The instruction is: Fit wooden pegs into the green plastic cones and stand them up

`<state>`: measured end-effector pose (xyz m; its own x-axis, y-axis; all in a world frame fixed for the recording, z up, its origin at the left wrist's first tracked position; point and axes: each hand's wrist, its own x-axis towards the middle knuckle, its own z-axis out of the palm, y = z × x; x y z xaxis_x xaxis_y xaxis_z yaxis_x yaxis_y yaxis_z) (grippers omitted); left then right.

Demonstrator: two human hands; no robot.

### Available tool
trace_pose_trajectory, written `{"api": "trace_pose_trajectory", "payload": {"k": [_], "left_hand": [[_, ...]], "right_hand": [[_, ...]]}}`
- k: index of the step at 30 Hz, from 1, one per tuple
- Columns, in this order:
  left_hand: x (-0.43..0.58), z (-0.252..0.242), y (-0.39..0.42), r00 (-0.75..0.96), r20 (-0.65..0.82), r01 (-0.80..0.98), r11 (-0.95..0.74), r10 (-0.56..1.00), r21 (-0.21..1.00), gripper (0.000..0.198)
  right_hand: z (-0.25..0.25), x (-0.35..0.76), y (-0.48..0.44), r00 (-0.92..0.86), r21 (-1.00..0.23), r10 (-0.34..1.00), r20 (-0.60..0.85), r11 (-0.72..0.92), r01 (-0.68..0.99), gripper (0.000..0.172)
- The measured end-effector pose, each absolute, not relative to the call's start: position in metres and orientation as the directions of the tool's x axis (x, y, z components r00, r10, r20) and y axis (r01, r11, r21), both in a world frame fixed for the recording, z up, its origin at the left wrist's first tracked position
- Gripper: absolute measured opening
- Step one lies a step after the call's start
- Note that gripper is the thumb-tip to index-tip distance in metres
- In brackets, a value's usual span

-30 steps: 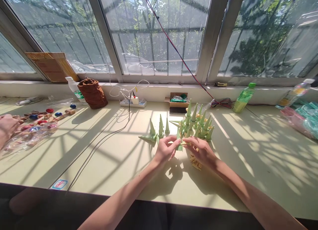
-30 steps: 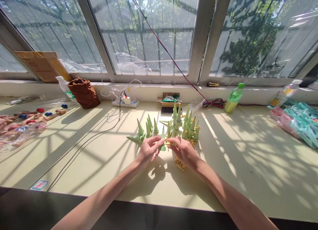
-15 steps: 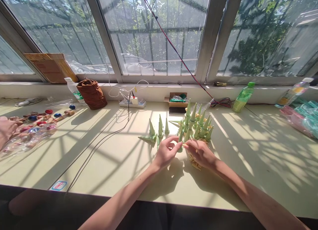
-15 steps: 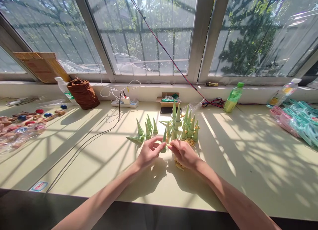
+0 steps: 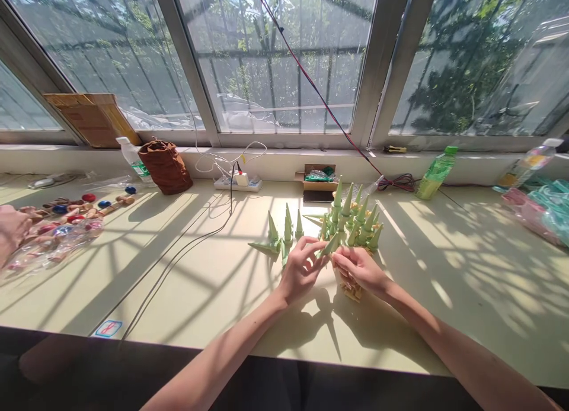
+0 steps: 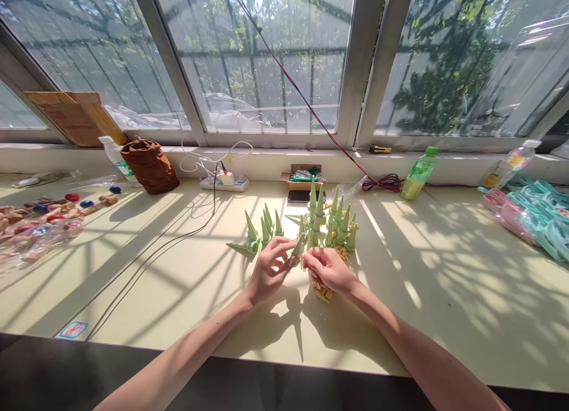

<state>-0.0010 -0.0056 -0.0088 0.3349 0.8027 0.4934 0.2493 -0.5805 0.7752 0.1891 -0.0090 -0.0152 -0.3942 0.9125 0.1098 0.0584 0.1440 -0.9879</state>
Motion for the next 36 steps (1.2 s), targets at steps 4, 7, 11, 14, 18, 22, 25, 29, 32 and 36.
{"api": "trace_pose_trajectory", "payload": {"k": [4,7,11,14,18,22,25,29,32,36], "left_hand": [[0.0006,-0.0078,-0.0057,0.178,0.492,0.243,-0.522,0.852,0.817,0.035],[0.0001,-0.0082,-0.0046,0.125,0.448,0.214,-0.465,0.885,0.859,0.028],[-0.0001,-0.0089,-0.0034,0.197,0.36,0.172,-0.394,0.912,0.903,0.027],[0.0012,-0.0083,-0.0023,0.23,0.316,0.083,-0.342,0.92,0.936,0.031],[0.0026,-0.0073,-0.0003,0.295,0.252,-0.041,-0.251,0.922,0.967,0.036],[0.002,-0.0085,0.0003,0.331,0.257,-0.068,-0.249,0.908,0.966,0.037],[0.0011,-0.0097,-0.0004,0.34,0.278,-0.045,-0.28,0.898,0.959,0.038],[0.0006,-0.0103,-0.0008,0.351,0.296,-0.02,-0.309,0.888,0.951,0.039],[0.0005,-0.0101,-0.001,0.349,0.297,0.004,-0.318,0.889,0.948,0.039],[0.0006,-0.0091,-0.0029,0.364,0.303,0.058,-0.347,0.881,0.936,0.037]], "right_hand": [[-0.0131,0.1906,-0.0093,-0.293,-0.875,0.894,0.34,0.415,0.251,0.035],[-0.0121,0.1932,-0.0089,-0.274,-0.669,0.805,0.526,0.591,0.452,0.029],[-0.0128,0.1951,-0.0069,-0.305,-0.519,0.738,0.602,0.652,0.553,0.028],[-0.0135,0.1958,-0.0053,-0.328,-0.488,0.727,0.603,0.661,0.57,0.031],[-0.014,0.1961,-0.0044,-0.337,-0.504,0.734,0.589,0.66,0.557,0.03],[-0.0151,0.1958,-0.0046,-0.31,-0.559,0.755,0.578,0.643,0.524,0.027],[-0.016,0.1954,-0.0048,-0.302,-0.587,0.769,0.563,0.63,0.509,0.029],[-0.0168,0.1941,-0.0052,-0.278,-0.718,0.818,0.503,0.575,0.393,0.034],[-0.0168,0.1923,-0.0052,-0.285,-0.916,0.916,0.281,0.345,0.205,0.038],[-0.0156,0.1917,-0.0036,-0.349,-0.999,0.936,0.048,0.038,-0.034,0.045]]}}
